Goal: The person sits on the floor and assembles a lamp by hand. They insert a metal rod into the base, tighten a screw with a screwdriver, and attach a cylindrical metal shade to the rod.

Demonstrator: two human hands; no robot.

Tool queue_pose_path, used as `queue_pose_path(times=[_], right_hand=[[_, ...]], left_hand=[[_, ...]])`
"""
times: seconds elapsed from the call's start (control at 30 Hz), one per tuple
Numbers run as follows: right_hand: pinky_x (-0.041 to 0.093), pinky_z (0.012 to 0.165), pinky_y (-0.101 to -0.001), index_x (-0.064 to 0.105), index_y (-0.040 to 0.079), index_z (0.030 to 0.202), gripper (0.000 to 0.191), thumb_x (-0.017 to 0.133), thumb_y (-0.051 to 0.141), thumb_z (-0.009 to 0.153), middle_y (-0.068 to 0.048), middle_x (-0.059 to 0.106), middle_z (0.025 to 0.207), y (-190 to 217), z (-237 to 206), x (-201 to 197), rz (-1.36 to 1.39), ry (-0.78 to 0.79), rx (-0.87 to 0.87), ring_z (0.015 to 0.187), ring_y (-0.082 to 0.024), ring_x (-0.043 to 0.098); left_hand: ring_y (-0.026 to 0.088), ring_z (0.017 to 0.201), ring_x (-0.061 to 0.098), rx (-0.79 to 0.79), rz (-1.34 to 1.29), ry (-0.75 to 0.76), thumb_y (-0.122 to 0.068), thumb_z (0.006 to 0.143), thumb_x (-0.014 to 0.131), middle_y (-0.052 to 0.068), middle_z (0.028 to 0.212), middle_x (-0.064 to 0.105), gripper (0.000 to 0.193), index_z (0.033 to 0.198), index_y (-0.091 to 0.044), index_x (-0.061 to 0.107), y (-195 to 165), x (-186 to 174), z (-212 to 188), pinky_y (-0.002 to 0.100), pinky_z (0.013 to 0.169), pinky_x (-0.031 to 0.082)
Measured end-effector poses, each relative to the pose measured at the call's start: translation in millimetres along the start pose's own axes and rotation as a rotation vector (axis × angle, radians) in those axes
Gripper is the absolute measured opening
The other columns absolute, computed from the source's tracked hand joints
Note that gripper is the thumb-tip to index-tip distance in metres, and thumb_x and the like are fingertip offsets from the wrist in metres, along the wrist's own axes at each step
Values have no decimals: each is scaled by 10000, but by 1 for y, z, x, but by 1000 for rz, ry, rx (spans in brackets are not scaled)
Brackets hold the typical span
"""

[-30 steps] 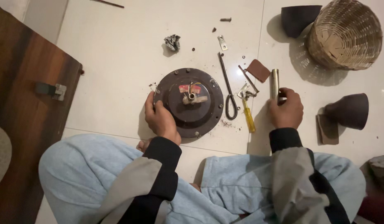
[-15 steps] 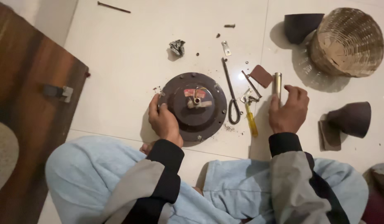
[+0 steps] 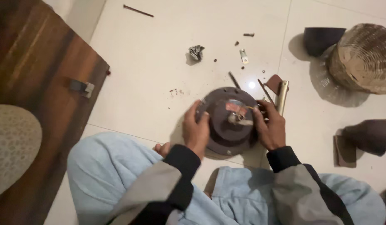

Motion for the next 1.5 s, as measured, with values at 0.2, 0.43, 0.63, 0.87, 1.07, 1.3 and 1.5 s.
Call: queue_pose_path(times=[0.2,0.43,0.63,0.87,1.07,1.3,1.5], right_hand=[[519,695,-285,754,13,1201,258,722,191,1017,-112,730,956,-51,12,-26,107,-61,139,799,-137,624],[583,823,-254,699,-8,1237,222,679,162,1095,-57,730,1106,-78,24,-80,502,-187,195,933,-110,676],[582,939,-315,608,-25,1387,342,635,80,1063,-100,693,1234,-58,17,-64,866,-105,261,1078,-182,687],[536,1013,-322,511,-1,1504,536,637,22,984,-94,632,1409,2,24,-43,904,87,174,1223,-176,642],[574,931,-300,535,34,1496,604,727,11,925,-109,622,1352,23,1,-7,657,170,89,1048,-137,629],[554,795,-275,534,42,1496,593,698,28,926,-89,634,1420,23,-14,27,671,258,180,968,-107,627],[551,843,-252,529,49,1481,583,670,33,916,-63,624,1430,2,-17,32,777,253,336,1115,-80,639]], left_hand=[[321,1358,568,166,-224,154,-176,937,652,171,1460,589,567,1476,-80,507,-19,14,-63,413,1128,439],[277,1549,341,248,-475,652,-190,1014,633,114,1701,330,642,1604,-61,415,-60,7,-80,404,1197,376],[219,1433,460,-43,-847,672,-177,1010,582,92,1597,482,604,1566,-31,395,-65,1,-12,397,1164,384],[179,1461,456,59,-936,444,-186,1002,622,99,1555,528,593,1535,7,446,-61,-29,31,362,1226,311],[173,1360,512,-42,-665,92,-285,941,694,85,1434,606,597,1450,-6,556,-43,-43,45,322,1160,345],[150,1152,628,-146,-594,-62,-251,902,738,52,1213,707,417,1252,-28,696,-23,-53,49,293,1030,468],[161,1135,612,-212,-615,30,-282,916,693,40,1181,697,376,1210,-47,703,-20,-43,43,304,1003,468]])
Point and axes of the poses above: each hand's wrist, its own z-axis towards the middle knuckle, its own x-axis out of the palm, y = z × x, the point moved 1 cm from there along z, towards the middle knuckle
